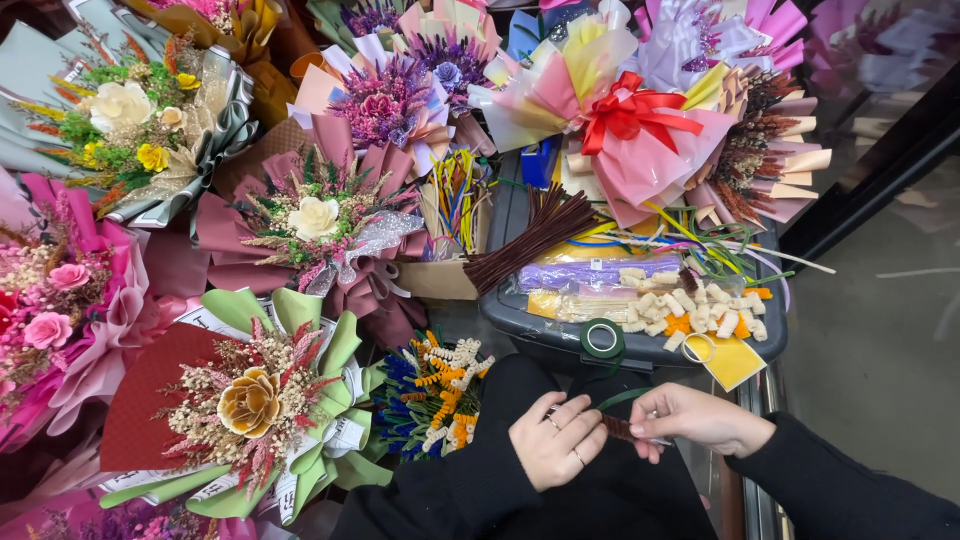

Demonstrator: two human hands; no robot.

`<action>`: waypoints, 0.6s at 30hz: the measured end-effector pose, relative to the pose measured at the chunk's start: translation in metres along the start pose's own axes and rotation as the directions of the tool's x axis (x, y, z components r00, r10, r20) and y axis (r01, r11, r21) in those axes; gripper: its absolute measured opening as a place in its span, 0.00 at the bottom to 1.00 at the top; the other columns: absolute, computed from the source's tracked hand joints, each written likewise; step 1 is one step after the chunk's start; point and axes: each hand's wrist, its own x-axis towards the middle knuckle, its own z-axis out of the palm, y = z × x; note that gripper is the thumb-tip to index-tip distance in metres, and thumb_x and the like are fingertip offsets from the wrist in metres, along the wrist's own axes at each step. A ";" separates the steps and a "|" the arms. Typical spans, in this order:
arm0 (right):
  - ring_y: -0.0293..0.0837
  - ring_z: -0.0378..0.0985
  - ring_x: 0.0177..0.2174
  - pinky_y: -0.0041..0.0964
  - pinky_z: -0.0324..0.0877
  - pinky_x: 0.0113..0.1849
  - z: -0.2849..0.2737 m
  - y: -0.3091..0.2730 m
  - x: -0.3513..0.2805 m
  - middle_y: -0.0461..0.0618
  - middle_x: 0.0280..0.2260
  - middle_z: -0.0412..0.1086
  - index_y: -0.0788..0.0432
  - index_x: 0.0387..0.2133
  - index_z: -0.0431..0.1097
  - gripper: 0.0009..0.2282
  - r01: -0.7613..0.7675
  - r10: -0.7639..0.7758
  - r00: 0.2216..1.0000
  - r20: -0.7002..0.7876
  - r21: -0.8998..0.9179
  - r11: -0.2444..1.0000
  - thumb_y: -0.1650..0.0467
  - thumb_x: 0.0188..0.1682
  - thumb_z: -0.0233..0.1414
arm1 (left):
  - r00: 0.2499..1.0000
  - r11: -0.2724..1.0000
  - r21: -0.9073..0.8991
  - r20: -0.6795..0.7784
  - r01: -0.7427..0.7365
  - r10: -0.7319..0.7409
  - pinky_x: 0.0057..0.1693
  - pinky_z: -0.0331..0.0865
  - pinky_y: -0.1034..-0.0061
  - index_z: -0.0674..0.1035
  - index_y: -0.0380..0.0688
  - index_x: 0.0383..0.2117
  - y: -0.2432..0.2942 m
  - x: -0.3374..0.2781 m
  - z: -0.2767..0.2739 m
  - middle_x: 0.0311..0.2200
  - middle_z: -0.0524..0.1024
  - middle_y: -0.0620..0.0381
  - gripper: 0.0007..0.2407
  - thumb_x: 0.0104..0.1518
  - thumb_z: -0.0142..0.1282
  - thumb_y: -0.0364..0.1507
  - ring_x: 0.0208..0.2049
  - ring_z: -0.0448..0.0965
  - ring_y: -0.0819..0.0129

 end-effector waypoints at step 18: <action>0.36 0.83 0.25 0.30 0.77 0.31 0.041 -0.039 -0.025 0.38 0.27 0.84 0.52 0.29 0.78 0.05 0.075 -0.460 0.860 -0.219 -0.839 0.539 0.68 0.40 0.61 | 0.923 0.906 -0.176 0.053 0.384 -0.381 0.47 0.63 0.69 0.81 0.39 0.35 0.007 -0.006 0.025 0.34 0.77 0.56 0.08 0.50 0.63 0.26 0.34 0.73 0.62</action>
